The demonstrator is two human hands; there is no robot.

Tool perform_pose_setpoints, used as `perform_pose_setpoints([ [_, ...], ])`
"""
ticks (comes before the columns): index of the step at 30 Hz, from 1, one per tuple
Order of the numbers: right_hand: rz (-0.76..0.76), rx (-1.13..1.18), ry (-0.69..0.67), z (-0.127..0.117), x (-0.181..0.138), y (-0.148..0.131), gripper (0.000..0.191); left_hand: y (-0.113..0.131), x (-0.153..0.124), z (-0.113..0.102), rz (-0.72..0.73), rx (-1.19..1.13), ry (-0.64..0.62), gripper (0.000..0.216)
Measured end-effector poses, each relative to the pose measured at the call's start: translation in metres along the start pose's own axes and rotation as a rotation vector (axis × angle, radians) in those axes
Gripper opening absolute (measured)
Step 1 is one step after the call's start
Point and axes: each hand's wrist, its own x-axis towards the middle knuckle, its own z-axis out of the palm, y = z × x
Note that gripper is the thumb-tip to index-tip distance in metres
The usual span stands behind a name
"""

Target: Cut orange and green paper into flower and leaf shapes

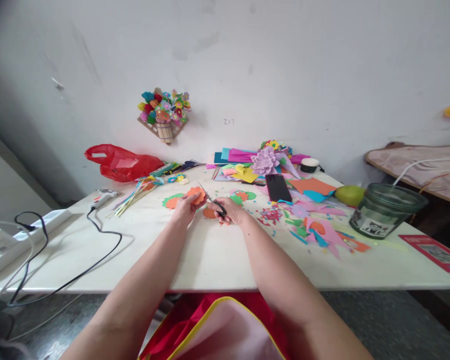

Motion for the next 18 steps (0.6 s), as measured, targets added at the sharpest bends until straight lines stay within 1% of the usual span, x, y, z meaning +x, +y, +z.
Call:
perform_pose_setpoints([
  [3,-0.001,-0.007,-0.001,-0.0002,-0.0004,-0.0004,0.031,0.001,-0.0008,-0.0003,-0.002,0.014,-0.026,0.021],
  [9,-0.004,-0.02,0.011,0.001,-0.0017,-0.0034,0.029,0.0002,-0.0002,-0.0014,-0.006,0.021,-0.044,0.027],
  [18,-0.013,-0.037,0.026,0.0018,0.0,-0.0029,0.032,-0.0019,0.0017,-0.0048,0.011,0.025,-0.067,0.032],
])
